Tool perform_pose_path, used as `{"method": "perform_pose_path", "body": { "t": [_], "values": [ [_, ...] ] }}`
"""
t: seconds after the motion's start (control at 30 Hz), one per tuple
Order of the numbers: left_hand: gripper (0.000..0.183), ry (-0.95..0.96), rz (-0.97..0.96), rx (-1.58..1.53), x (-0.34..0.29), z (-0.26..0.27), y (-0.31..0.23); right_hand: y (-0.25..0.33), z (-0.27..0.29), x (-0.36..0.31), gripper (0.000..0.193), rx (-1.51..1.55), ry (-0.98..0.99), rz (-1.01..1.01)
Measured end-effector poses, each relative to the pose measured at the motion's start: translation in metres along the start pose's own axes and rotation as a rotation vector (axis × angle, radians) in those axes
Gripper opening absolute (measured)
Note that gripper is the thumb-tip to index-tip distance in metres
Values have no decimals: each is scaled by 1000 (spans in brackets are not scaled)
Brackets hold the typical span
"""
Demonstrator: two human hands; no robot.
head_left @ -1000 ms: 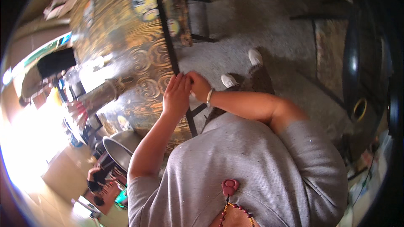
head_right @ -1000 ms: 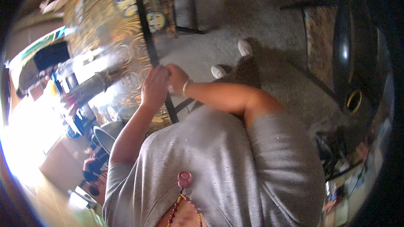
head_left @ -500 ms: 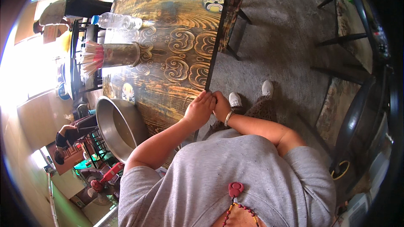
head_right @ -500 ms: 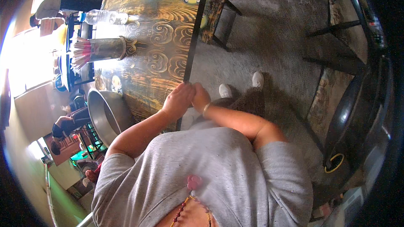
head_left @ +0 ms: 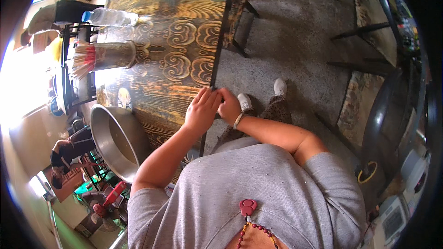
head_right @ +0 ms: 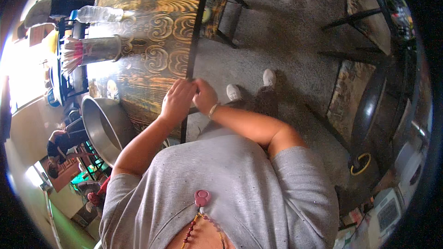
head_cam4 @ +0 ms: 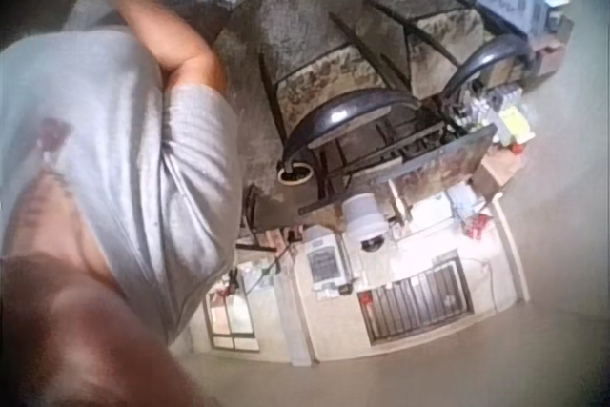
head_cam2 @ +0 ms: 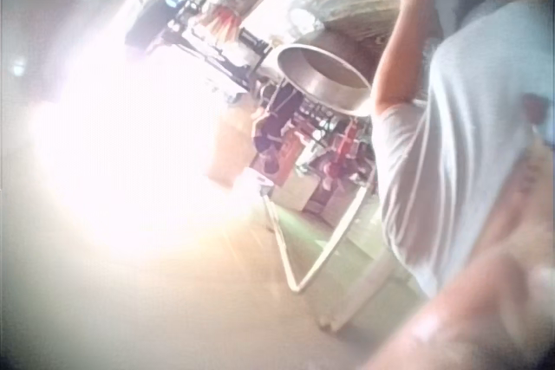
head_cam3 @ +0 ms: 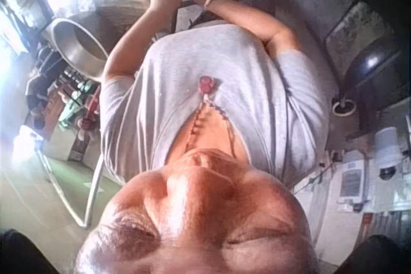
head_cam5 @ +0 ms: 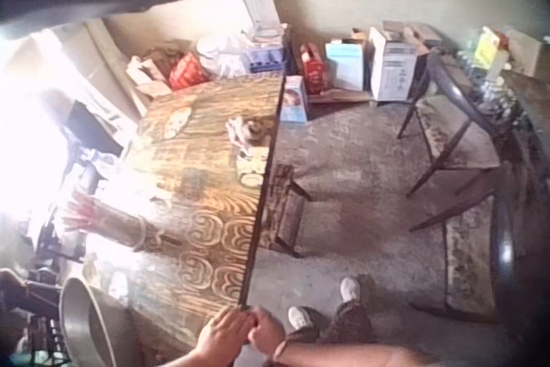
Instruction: The person applies a dark substance to the edge of a decorated wooden table by hand, rubbing it into the side and corner, then wipes the area with a cloth.
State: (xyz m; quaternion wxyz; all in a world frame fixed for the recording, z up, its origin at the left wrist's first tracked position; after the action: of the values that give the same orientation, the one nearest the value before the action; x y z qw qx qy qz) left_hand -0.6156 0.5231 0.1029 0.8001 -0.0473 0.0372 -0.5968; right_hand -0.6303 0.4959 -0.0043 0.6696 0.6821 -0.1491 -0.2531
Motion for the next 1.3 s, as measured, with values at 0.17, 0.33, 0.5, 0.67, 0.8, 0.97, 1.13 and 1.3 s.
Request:
{"method": "perform_pose_path", "body": {
  "t": [0.17, 0.33, 0.5, 0.67, 0.8, 0.97, 1.13, 1.3],
  "values": [
    [33, -79, 80, -15, -14, 2, 1, 22, 4, -1, 18, -206, 67, 112],
    [33, -216, 142, 4, 47, 24, 29, 62, 33, 55, 22, -236, -171, 349],
    [39, -155, 176, -41, 11, 15, 29, 54, 17, 23, 31, -315, -118, 345],
    [33, -136, 222, -79, -31, 8, 11, 32, -6, -13, 25, -187, 136, 266],
    [30, -180, 199, -4, -15, 8, 12, 31, -2, 2, 22, -185, 137, 282],
    [25, -159, 113, 152, 57, 8, 26, 38, 36, 60, 24, -180, -151, 245],
    [22, -221, 12, 150, 71, 7, 28, -2, 37, 73, 22, 111, -220, 70],
    [13, 73, -55, 336, 5, -14, -3, -21, -2, -2, 22, 50, 98, -122]
  ]
}}
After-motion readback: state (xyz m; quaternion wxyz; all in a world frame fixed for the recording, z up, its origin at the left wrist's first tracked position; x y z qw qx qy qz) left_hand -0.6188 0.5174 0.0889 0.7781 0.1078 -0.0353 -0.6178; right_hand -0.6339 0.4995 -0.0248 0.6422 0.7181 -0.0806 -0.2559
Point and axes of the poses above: each hand's wrist, its own x-axis towards the middle knuckle, its own z-axis out of the back of the hand, y = z × x, the point moved 10 cm from there along x, towards the middle knuckle, and after that the axes turned 3 degrees about -y, right-handed, at the moved point
